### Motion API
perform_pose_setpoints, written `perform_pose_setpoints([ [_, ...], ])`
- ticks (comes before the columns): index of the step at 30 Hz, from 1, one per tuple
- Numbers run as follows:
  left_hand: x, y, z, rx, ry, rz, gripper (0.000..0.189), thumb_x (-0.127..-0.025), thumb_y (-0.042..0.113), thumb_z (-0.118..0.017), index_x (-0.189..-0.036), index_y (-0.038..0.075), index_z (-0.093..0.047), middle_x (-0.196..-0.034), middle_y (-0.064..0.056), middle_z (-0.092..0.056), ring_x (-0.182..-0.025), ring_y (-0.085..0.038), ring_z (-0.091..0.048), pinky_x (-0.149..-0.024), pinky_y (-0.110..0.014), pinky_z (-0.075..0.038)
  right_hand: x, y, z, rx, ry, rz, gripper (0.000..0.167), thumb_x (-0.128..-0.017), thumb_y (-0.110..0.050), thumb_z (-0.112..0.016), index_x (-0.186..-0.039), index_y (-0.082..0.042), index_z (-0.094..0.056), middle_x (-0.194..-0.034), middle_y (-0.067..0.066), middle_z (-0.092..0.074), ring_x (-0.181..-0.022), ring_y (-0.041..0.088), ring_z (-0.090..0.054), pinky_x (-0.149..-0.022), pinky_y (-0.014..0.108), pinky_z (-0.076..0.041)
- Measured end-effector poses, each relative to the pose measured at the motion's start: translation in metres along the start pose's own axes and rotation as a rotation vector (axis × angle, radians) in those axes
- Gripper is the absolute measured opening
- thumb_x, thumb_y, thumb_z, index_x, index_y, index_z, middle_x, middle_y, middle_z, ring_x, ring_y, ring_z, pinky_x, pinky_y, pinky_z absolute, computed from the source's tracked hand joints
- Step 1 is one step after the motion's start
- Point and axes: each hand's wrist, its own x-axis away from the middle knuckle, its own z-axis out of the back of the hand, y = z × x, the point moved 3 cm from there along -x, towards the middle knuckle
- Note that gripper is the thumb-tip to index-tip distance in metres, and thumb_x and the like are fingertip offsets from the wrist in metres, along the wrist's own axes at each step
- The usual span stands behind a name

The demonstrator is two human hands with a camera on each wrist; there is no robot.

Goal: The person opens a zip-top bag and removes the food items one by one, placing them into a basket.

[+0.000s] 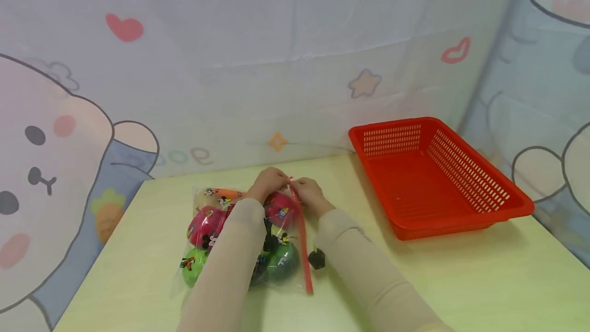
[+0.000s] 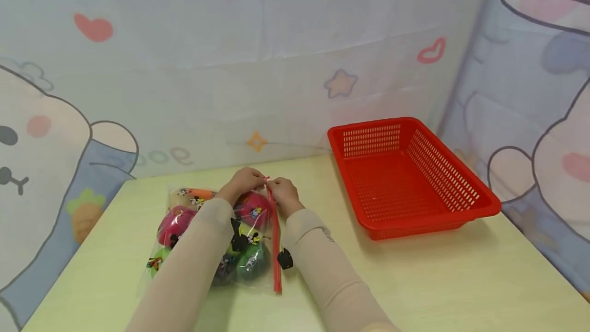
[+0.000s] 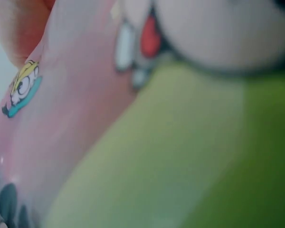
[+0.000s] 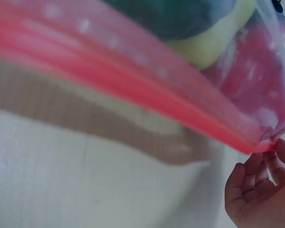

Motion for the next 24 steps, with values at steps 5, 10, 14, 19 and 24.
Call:
perform_pose_setpoints([
  [5,-0.002,-0.009,-0.004,0.020,0.028,-0.006,0.029,-0.090,0.023,-0.051,-0.104,0.007,-0.070,-0.110,-0.010,-0.066,-0.092,-0.022,-0.058,-0.079,-0.033,-0.049,0.002,0.003,0.001,0.089,0.013,0.035,0.030,-0.093,-0.028,-0.049,-0.100,-0.005,-0.067,-0.086,0.007,-0.064,-0.076,0.014,-0.055,-0.066,0.021,-0.045],
  [10,-0.003,-0.012,-0.002,0.020,0.075,0.008,0.030,-0.091,0.024,-0.049,-0.107,0.008,-0.069,-0.112,-0.011,-0.065,-0.097,-0.026,-0.058,-0.084,-0.038,-0.049,-0.001,0.006,0.002,0.156,-0.010,0.110,0.028,-0.091,-0.026,-0.051,-0.092,-0.005,-0.069,-0.081,0.006,-0.066,-0.072,0.012,-0.056,-0.064,0.019,-0.045],
  [14,-0.002,-0.012,-0.001,0.027,0.086,0.024,0.031,-0.092,0.025,-0.049,-0.108,0.008,-0.068,-0.114,-0.010,-0.065,-0.102,-0.028,-0.059,-0.089,-0.040,-0.048,-0.003,0.009,0.000,0.151,-0.052,0.145,0.028,-0.091,-0.025,-0.051,-0.092,-0.002,-0.067,-0.078,0.008,-0.065,-0.068,0.013,-0.055,-0.060,0.019,-0.044],
  [19,-0.001,-0.011,0.000,0.089,0.092,0.040,0.031,-0.090,0.022,-0.049,-0.109,0.006,-0.068,-0.116,-0.012,-0.064,-0.103,-0.029,-0.059,-0.087,-0.039,-0.050,0.002,0.004,-0.002,0.246,-0.062,0.198,0.031,-0.095,-0.029,-0.048,-0.096,-0.002,-0.065,-0.083,0.007,-0.062,-0.072,0.015,-0.050,-0.061,0.022,-0.042],
  [24,-0.001,-0.011,-0.001,0.095,0.091,0.033,0.032,-0.091,0.022,-0.047,-0.110,0.006,-0.067,-0.117,-0.012,-0.063,-0.101,-0.029,-0.059,-0.085,-0.039,-0.050,0.001,0.006,0.002,0.298,-0.081,0.195,0.027,-0.093,-0.027,-0.050,-0.089,-0.005,-0.066,-0.077,0.006,-0.060,-0.070,0.016,-0.051,-0.061,0.024,-0.043],
])
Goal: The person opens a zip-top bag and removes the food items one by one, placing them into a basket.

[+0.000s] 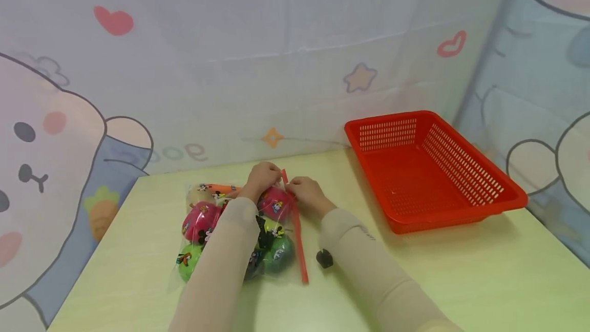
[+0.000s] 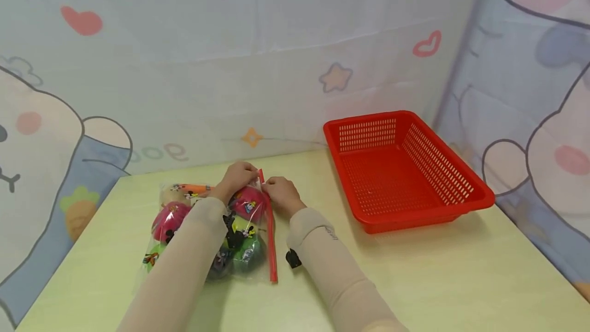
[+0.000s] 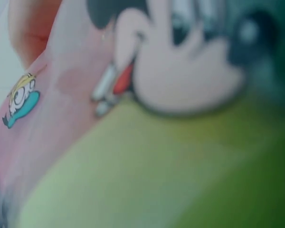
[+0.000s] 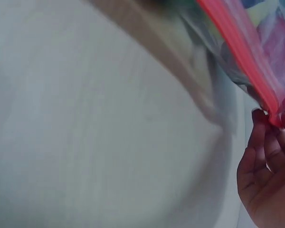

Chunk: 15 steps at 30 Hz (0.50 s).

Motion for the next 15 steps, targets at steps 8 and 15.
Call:
perform_pose_setpoints([
  [8,0.001,0.002,0.000,-0.056,0.028,-0.031,0.029,-0.095,0.024,-0.047,-0.109,0.008,-0.067,-0.112,-0.010,-0.065,-0.096,-0.026,-0.060,-0.085,-0.039,-0.049,0.002,0.012,0.003,0.055,-0.046,0.044,0.027,-0.090,-0.028,-0.053,-0.084,-0.009,-0.070,-0.071,0.002,-0.062,-0.069,0.014,-0.053,-0.066,0.025,-0.045],
  [15,0.005,0.003,-0.002,-0.062,0.031,-0.035,0.028,-0.095,0.024,-0.047,-0.108,0.009,-0.067,-0.104,-0.009,-0.067,-0.079,-0.021,-0.060,-0.072,-0.034,-0.049,0.017,0.014,0.003,-0.011,-0.052,-0.011,0.025,-0.089,-0.022,-0.053,-0.087,-0.005,-0.071,-0.073,0.001,-0.065,-0.069,0.011,-0.054,-0.068,0.021,-0.044],
])
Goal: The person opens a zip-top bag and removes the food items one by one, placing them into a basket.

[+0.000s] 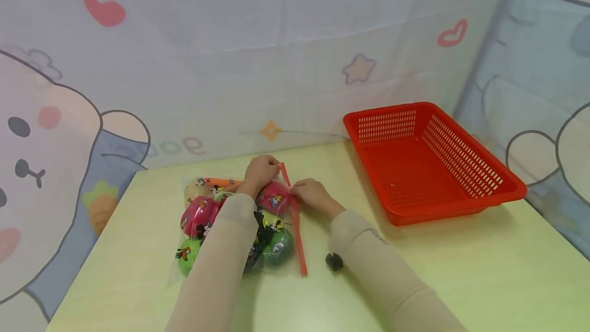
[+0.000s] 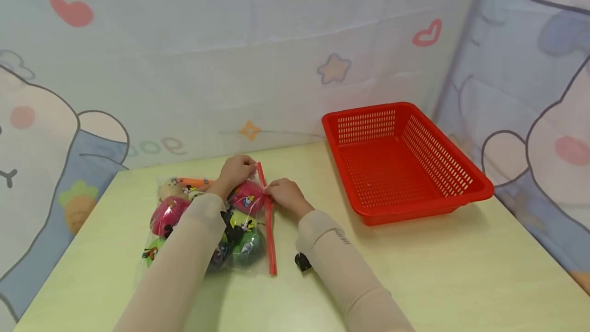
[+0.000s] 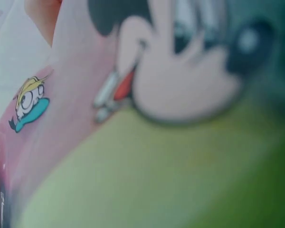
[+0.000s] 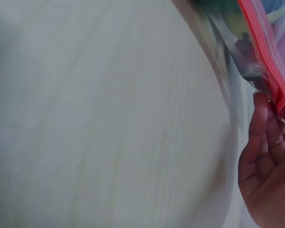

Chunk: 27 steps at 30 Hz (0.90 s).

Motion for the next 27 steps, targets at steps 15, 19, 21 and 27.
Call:
perform_pose_setpoints([
  [15,-0.001,-0.004,0.004,-0.029,0.037,-0.006,0.028,-0.095,0.024,-0.047,-0.108,0.009,-0.067,-0.104,-0.009,-0.067,-0.093,-0.026,-0.061,-0.084,-0.041,-0.049,0.022,0.003,-0.006,-0.308,-0.143,-0.113,0.024,-0.088,-0.013,-0.052,-0.094,0.005,-0.067,-0.063,0.004,-0.064,-0.050,0.010,-0.057,-0.050,0.021,-0.047],
  [19,-0.003,-0.004,0.005,-0.019,0.046,-0.011,0.028,-0.094,0.025,-0.047,-0.107,0.009,-0.067,-0.103,-0.009,-0.068,-0.091,-0.026,-0.061,-0.082,-0.040,-0.049,0.029,0.004,-0.005,-0.305,-0.166,-0.122,0.024,-0.087,-0.014,-0.052,-0.091,0.004,-0.067,-0.062,0.003,-0.063,-0.050,0.010,-0.058,-0.051,0.021,-0.048],
  [21,-0.003,-0.004,0.004,-0.010,0.044,-0.019,0.028,-0.094,0.025,-0.047,-0.106,0.009,-0.067,-0.102,-0.009,-0.068,-0.090,-0.026,-0.062,-0.082,-0.041,-0.050,0.033,0.006,-0.004,-0.310,-0.174,-0.130,0.024,-0.088,-0.014,-0.051,-0.090,0.004,-0.067,-0.061,0.003,-0.063,-0.050,0.011,-0.058,-0.052,0.021,-0.047],
  [27,-0.002,-0.003,-0.001,-0.004,0.039,-0.024,0.029,-0.095,0.025,-0.047,-0.107,0.009,-0.067,-0.099,-0.009,-0.069,-0.089,-0.025,-0.062,-0.083,-0.041,-0.050,0.045,0.011,-0.004,-0.317,-0.221,-0.137,0.025,-0.090,-0.015,-0.050,-0.092,0.003,-0.066,-0.062,0.003,-0.063,-0.052,0.012,-0.060,-0.053,0.022,-0.049],
])
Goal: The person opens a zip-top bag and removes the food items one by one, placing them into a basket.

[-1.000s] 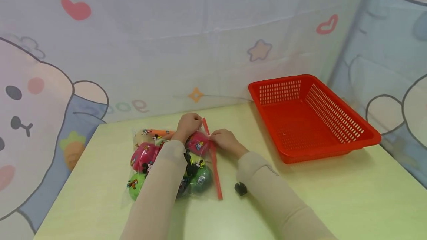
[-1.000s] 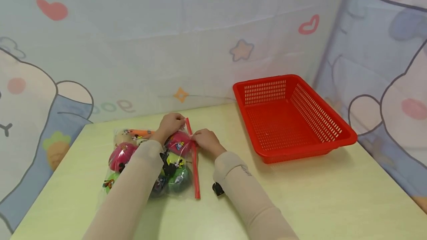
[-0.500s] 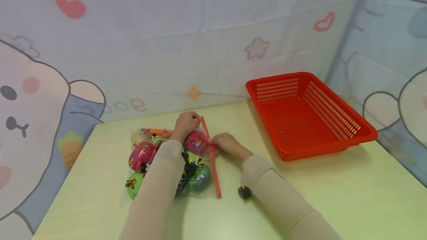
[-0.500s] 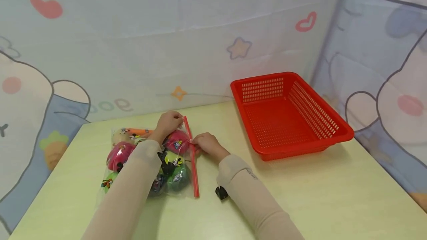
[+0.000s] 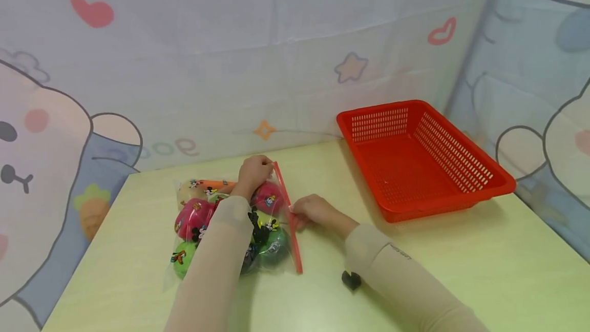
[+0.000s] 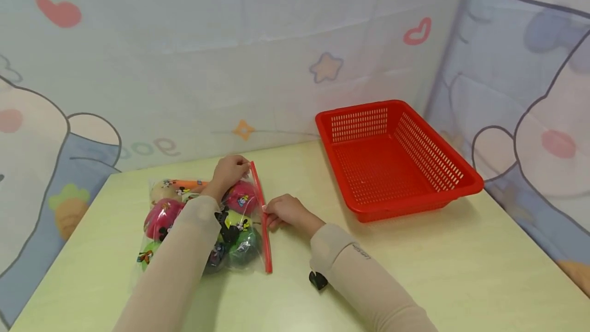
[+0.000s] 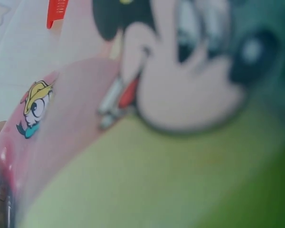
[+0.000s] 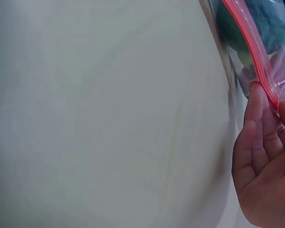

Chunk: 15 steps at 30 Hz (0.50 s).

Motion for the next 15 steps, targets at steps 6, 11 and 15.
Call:
perform_pose_setpoints([
  [6,0.000,0.002,-0.001,0.017,0.007,0.002,0.029,-0.095,0.024,-0.045,-0.108,0.009,-0.067,-0.103,-0.009,-0.068,-0.087,-0.025,-0.061,-0.081,-0.040,-0.050,0.009,0.007,-0.003,0.052,-0.005,0.003,0.025,-0.091,-0.020,-0.052,-0.092,0.000,-0.067,-0.064,0.004,-0.065,-0.054,0.011,-0.062,-0.053,0.023,-0.050],
  [11,0.001,0.001,0.002,0.000,0.013,0.011,0.029,-0.095,0.024,-0.045,-0.108,0.009,-0.066,-0.106,-0.010,-0.067,-0.087,-0.025,-0.061,-0.081,-0.040,-0.049,0.019,0.012,-0.009,0.127,-0.047,0.011,0.022,-0.090,-0.019,-0.053,-0.089,-0.003,-0.067,-0.063,0.006,-0.067,-0.053,0.011,-0.062,-0.050,0.022,-0.047],
  [15,0.002,0.000,0.001,0.002,0.009,0.010,0.029,-0.095,0.023,-0.045,-0.108,0.008,-0.066,-0.106,-0.010,-0.066,-0.087,-0.025,-0.060,-0.081,-0.040,-0.049,0.029,0.014,-0.012,0.153,-0.088,-0.007,0.021,-0.089,-0.019,-0.055,-0.083,-0.003,-0.068,-0.061,0.006,-0.066,-0.051,0.010,-0.062,-0.049,0.021,-0.046],
])
